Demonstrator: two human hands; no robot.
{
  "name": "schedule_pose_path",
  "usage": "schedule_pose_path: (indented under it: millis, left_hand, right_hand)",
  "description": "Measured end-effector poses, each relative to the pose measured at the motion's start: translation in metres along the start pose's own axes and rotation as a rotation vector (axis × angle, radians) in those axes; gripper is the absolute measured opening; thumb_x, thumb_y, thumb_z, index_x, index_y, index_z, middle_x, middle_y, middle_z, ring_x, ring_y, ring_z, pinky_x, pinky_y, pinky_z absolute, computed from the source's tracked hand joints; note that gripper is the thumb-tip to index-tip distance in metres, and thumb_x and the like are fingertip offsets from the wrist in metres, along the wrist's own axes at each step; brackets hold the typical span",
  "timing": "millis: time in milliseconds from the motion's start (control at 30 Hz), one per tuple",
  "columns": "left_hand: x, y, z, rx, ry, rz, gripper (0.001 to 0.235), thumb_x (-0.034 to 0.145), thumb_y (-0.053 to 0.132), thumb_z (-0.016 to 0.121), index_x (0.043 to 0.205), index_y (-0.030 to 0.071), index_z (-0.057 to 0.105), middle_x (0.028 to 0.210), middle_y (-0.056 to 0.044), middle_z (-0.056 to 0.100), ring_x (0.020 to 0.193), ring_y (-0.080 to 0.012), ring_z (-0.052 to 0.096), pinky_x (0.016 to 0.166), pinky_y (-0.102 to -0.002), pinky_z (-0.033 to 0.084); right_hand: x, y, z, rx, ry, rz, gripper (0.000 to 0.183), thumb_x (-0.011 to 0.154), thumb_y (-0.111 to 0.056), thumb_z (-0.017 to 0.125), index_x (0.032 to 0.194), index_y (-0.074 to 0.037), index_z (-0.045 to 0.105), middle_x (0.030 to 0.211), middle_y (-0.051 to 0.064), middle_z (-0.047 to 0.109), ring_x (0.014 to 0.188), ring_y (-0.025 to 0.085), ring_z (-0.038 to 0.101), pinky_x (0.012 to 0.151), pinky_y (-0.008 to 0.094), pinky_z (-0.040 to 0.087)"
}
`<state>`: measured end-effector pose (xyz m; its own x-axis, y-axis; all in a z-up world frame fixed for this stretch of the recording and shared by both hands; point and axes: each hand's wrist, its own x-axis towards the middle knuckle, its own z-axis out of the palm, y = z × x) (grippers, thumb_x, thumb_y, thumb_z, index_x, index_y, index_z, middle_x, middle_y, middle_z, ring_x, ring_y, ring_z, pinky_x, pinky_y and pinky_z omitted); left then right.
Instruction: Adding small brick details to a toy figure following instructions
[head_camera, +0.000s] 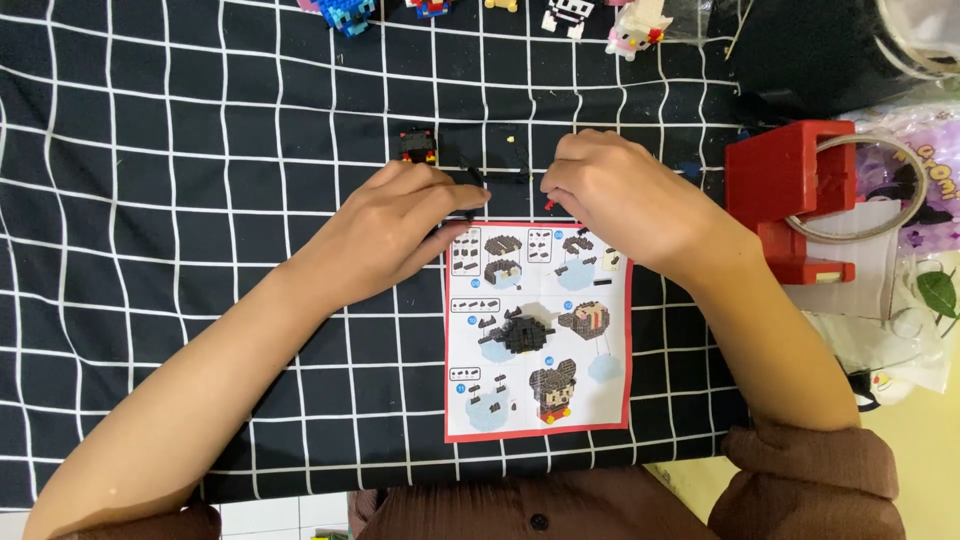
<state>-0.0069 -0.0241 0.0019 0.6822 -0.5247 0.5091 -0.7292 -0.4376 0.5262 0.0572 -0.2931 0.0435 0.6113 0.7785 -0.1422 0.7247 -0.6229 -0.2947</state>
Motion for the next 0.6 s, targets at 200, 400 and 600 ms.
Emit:
schedule_pose_path:
  millis: [200,400,600]
  left_hand:
    - [-0.001,-0.002,0.005,0.022,-0.012,0.055,0.02,0.099,0.0,0.066,0.118,0.001,0.071,0.082,-0.014,0.07,0.094,-0.0287,0.07,0.089,-0.036,0.051]
    - [-0.001,-0.004,0.005,0.051,0.008,0.038,0.017,0.1,0.003,0.067,0.116,0.002,0.071,0.082,-0.014,0.071,0.094,-0.0288,0.07,0.088,-0.037,0.051]
    - [-0.005,-0.008,0.005,0.093,0.05,0.025,0.016,0.101,0.008,0.068,0.115,0.001,0.071,0.085,-0.013,0.069,0.095,-0.0288,0.068,0.087,-0.036,0.05]
  right_hand:
    - [0.005,0.007,0.003,0.102,0.038,0.045,0.01,0.096,0.0,0.068,0.09,-0.001,0.077,0.078,0.011,0.066,0.072,0.024,0.065,0.066,0.031,0.053]
    - [-0.001,-0.007,0.002,-0.021,-0.009,-0.005,0.012,0.098,-0.003,0.064,0.094,-0.001,0.075,0.079,0.009,0.063,0.076,0.022,0.063,0.072,0.032,0.053]
    - [-0.009,-0.047,-0.004,0.206,-0.166,-0.1,0.012,0.098,-0.008,0.06,0.1,-0.003,0.071,0.086,0.009,0.067,0.085,0.024,0.069,0.074,0.032,0.056]
